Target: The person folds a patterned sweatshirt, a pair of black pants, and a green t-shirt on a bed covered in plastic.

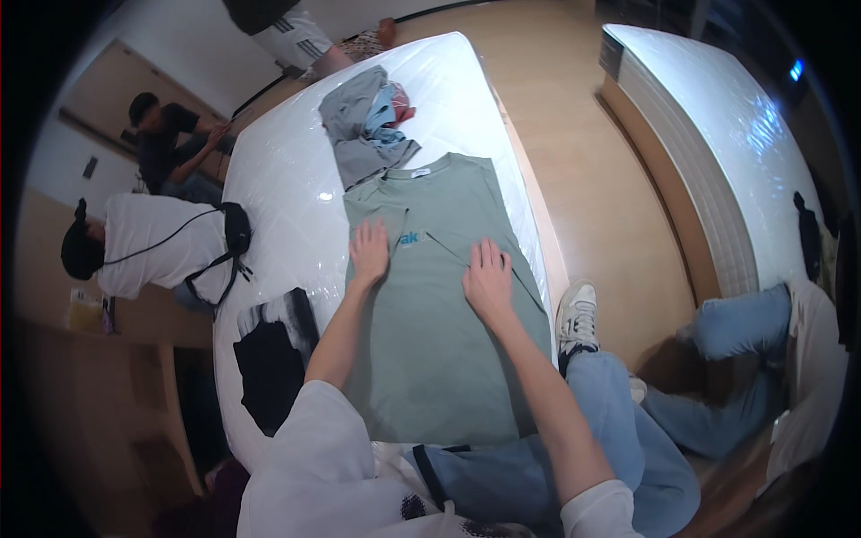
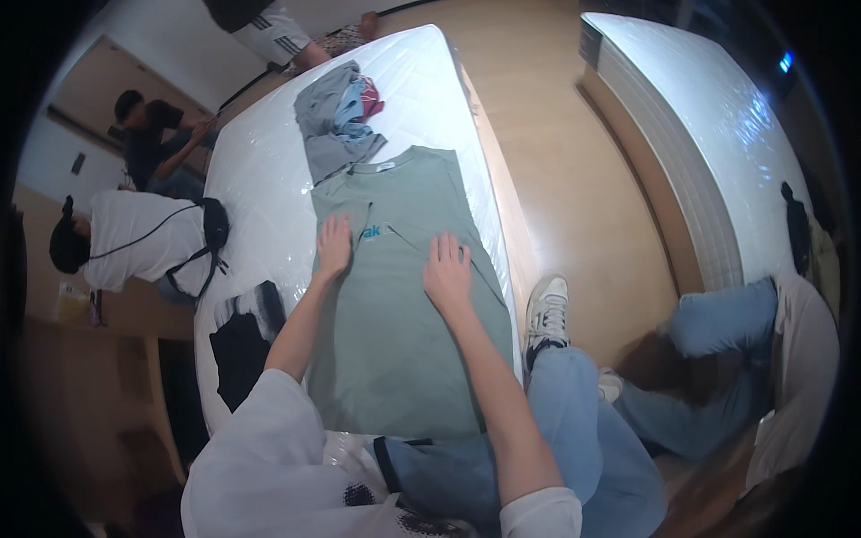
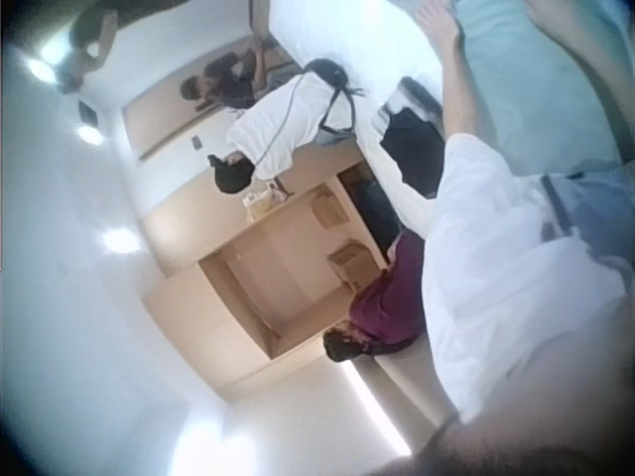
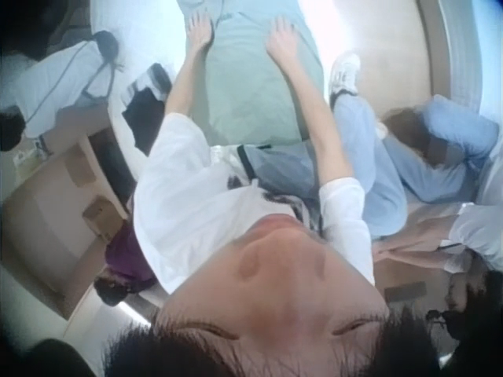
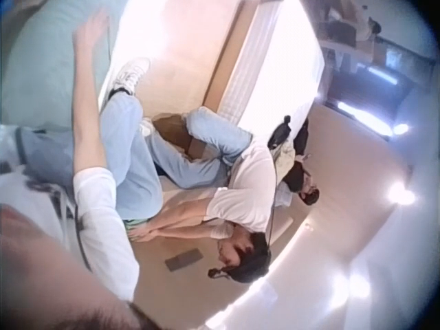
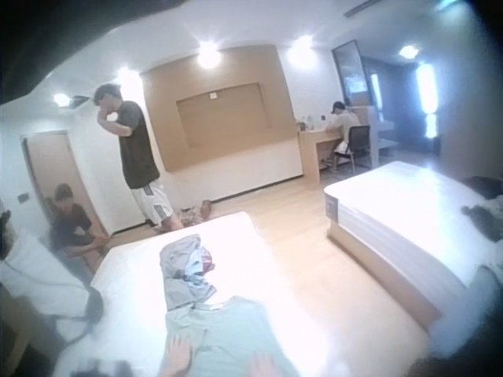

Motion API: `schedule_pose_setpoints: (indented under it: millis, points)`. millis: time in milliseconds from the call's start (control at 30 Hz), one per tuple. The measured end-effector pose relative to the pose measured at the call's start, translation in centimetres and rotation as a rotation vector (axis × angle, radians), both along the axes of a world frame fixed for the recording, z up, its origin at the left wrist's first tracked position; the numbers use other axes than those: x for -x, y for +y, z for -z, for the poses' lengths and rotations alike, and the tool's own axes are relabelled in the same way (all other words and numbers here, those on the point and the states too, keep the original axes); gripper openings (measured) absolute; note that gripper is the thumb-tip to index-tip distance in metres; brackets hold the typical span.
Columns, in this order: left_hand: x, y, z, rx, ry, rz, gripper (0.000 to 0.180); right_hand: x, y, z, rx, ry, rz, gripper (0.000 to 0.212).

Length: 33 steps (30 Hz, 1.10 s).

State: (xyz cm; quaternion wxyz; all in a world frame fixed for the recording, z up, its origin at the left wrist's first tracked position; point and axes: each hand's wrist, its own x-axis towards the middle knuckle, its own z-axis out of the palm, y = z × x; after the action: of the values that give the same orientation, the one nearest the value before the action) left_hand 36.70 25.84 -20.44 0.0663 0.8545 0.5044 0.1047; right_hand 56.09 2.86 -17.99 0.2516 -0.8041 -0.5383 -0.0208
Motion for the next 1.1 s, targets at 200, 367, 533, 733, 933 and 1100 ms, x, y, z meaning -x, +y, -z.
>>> schedule_pose_setpoints:
  millis: [200, 367, 533, 733, 933, 1100]
  points:
    - [-2.6, -1.7, -1.4, 0.037, 0.135, -0.177, 0.057, -1.7, 0.6, 1.9, 0.099, -0.048, 0.043, 0.055]
    - [-12.1, -1.7, -2.2, -0.107, -0.118, 0.157, 0.047, -2.3, -0.1, 2.3, 0.086, -0.02, 0.07, 0.059]
    - [-20.5, 2.8, -0.4, 0.214, -0.252, 0.435, 0.042, -0.6, 2.3, 5.0, 0.051, 0.033, 0.066, 0.068]
    - [-23.2, 7.5, 1.1, 0.32, -0.452, 0.627, 0.018, -0.8, 1.3, 1.4, 0.066, 0.087, 0.014, 0.073]
    - [-9.6, -0.9, 0.6, 0.042, -0.236, 0.409, 0.059, 2.2, -0.1, -1.8, 0.191, -0.134, -0.161, 0.054]
    - [3.5, -17.0, 2.0, -0.328, -0.021, 0.486, 0.049, 11.7, -1.8, 5.4, 0.404, -0.311, -0.352, 0.037]
